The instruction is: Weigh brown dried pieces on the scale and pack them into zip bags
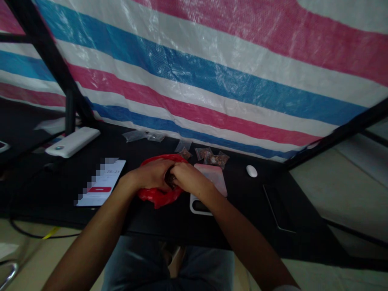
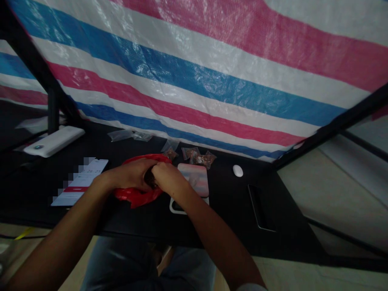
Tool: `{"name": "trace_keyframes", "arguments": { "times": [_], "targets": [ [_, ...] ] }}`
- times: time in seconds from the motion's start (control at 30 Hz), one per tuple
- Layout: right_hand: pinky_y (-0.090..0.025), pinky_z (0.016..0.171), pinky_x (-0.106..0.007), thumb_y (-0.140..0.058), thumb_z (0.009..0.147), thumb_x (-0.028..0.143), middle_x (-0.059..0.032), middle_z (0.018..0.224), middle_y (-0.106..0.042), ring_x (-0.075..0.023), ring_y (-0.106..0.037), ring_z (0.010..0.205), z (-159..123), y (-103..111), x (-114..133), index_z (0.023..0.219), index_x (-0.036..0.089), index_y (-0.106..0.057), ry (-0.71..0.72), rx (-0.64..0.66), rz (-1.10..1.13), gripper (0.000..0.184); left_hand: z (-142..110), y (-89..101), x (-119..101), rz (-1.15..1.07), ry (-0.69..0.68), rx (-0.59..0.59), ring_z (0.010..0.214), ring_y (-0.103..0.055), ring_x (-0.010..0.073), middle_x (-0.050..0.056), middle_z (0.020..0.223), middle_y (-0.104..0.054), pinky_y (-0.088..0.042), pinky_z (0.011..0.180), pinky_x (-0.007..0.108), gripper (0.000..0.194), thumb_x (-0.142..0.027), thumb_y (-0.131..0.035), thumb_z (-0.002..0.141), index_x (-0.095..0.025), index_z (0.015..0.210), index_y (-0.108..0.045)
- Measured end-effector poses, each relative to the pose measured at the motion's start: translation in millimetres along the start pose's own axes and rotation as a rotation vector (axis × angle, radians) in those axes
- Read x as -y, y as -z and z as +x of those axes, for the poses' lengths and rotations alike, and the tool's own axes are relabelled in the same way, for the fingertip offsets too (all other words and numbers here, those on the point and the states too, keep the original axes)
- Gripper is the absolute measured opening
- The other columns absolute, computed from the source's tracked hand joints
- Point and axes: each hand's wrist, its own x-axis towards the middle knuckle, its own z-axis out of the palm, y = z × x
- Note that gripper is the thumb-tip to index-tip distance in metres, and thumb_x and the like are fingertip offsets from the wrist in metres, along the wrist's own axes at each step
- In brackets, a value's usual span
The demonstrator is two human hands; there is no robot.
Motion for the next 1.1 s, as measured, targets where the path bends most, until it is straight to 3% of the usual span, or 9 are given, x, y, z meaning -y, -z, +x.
{"name": "trace_keyframes", "arguments": {
  "times": [0.13, 0.27, 0.47, 0.67, 0.87, 1.1],
  "targets": [
    [-0.057, 0.088, -0.033, -0.058, 0.094, 0.003, -0.022, 0.113, -0.079, -0.0304, -0.077, 0.107, 0, 7, 7, 0.107, 0.008, -0.08, -0.049, 0.001, -0.02, 0.026, -3, -1.6, 4, 0.021, 0.012, 0.001, 0.119, -0.068, 0.0297, 0.01, 0.128, -0.074, -0.051, 0.105, 0.037, 0.064, -0.023, -0.086, 0.064, -0.019, 0.126, -0.069],
    [-0.055, 0.082, -0.031, -0.059, 0.094, 0.005, -0.0208, 0.107, -0.08, -0.0288, -0.078, 0.101, 1, 9, 8, 0.103, 0.009, -0.08, -0.044, 0.009, -0.025, 0.023, -7, 6.1, 7, -0.016, -0.108, -0.071, 0.126, -0.063, 0.0287, 0.012, 0.133, -0.071, -0.045, 0.112, 0.039, 0.056, -0.026, -0.083, 0.074, -0.018, 0.127, -0.068],
    [-0.049, 0.077, -0.027, -0.063, 0.091, 0.005, -0.014, 0.099, -0.081, -0.023, -0.076, 0.097, 0, 5, -3, 0.092, 0.014, -0.079, 0.002, -0.058, 0.06, 0.018, -7, 5.1, 11, 0.013, 0.034, 0.008, 0.098, -0.072, 0.0249, 0.009, 0.109, -0.077, -0.054, 0.088, 0.033, 0.029, -0.021, -0.076, 0.078, -0.017, 0.107, -0.072],
    [-0.046, 0.074, -0.025, -0.067, 0.088, 0.004, -0.0079, 0.091, -0.08, -0.0181, -0.073, 0.087, 3, -8, -11, 0.086, 0.016, -0.078, -0.001, -0.111, 0.188, 0.017, -4, 2.0, 12, 0.118, 0.027, 0.008, 0.097, -0.072, 0.026, 0.01, 0.106, -0.077, -0.053, 0.089, 0.034, 0.018, -0.022, -0.07, 0.086, -0.016, 0.102, -0.075],
    [-0.048, 0.078, -0.025, -0.072, 0.084, 0.002, -0.0061, 0.093, -0.081, -0.0184, -0.075, 0.09, 3, -9, -13, 0.087, 0.017, -0.078, -0.034, -0.191, 0.295, 0.016, -4, 1.2, 14, 0.095, 0.014, 0.021, 0.09, -0.073, 0.0242, 0.008, 0.1, -0.079, -0.052, 0.084, 0.032, 0.016, -0.023, -0.068, 0.088, -0.017, 0.1, -0.076],
    [-0.055, 0.08, -0.026, -0.073, 0.08, -0.001, -0.0065, 0.096, -0.081, -0.0176, -0.077, 0.089, 2, -12, -16, 0.092, 0.015, -0.077, -0.092, -0.31, 0.533, 0.021, -3, 1.6, 14, 0.066, 0.002, -0.022, 0.084, -0.072, 0.0236, 0.008, 0.097, -0.079, -0.048, 0.073, 0.031, 0.025, -0.042, -0.073, 0.089, -0.018, 0.097, -0.076]
  ]
}}
